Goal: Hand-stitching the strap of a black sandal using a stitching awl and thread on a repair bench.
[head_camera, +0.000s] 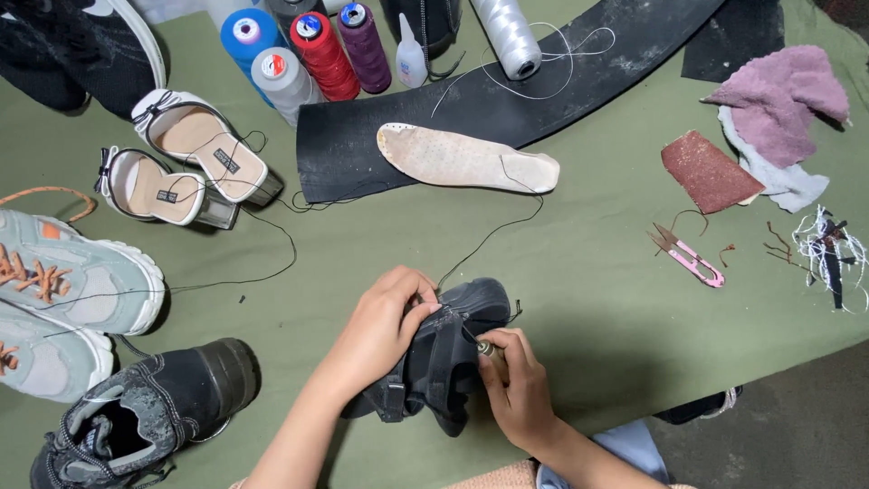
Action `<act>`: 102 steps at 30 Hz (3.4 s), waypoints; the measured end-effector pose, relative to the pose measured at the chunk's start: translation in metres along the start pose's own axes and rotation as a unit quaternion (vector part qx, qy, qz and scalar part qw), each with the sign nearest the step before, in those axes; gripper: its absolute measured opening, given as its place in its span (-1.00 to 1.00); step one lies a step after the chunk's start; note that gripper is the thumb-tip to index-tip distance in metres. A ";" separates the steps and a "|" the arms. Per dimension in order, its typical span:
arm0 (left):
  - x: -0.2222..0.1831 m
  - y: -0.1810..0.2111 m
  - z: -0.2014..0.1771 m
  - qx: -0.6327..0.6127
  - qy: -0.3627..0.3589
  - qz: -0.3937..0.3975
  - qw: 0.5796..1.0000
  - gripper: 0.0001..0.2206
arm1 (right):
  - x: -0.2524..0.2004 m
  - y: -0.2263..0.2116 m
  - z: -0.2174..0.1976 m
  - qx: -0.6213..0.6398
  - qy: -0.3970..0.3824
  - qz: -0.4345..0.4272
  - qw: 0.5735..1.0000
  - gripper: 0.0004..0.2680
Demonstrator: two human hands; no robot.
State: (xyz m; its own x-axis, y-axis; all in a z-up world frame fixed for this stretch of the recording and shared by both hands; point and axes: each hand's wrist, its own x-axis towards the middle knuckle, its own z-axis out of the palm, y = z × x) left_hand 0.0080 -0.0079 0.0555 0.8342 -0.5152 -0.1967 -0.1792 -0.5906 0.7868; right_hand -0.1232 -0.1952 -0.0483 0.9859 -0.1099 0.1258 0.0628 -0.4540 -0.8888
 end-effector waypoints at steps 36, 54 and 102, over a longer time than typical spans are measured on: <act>-0.031 0.004 0.062 0.233 0.363 0.083 0.898 -0.83 | 0.031 -0.041 -0.004 -0.116 -0.046 -0.002 0.992 -0.69; 0.016 -0.010 0.076 0.113 0.350 -0.061 0.928 -0.82 | 0.057 -0.043 -0.008 -0.255 -0.104 -0.010 0.961 -0.73; 0.040 -0.049 0.089 0.184 0.407 0.005 0.895 -0.83 | 0.035 -0.027 -0.014 -0.260 -0.029 -0.078 0.962 -0.74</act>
State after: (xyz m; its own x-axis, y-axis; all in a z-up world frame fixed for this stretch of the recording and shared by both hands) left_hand 0.0033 -0.0549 -0.0431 0.9084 0.0133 0.4179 -0.2227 -0.8305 0.5105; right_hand -0.0923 -0.1995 -0.0139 0.9788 0.0380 0.2015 0.1396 -0.8431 -0.5193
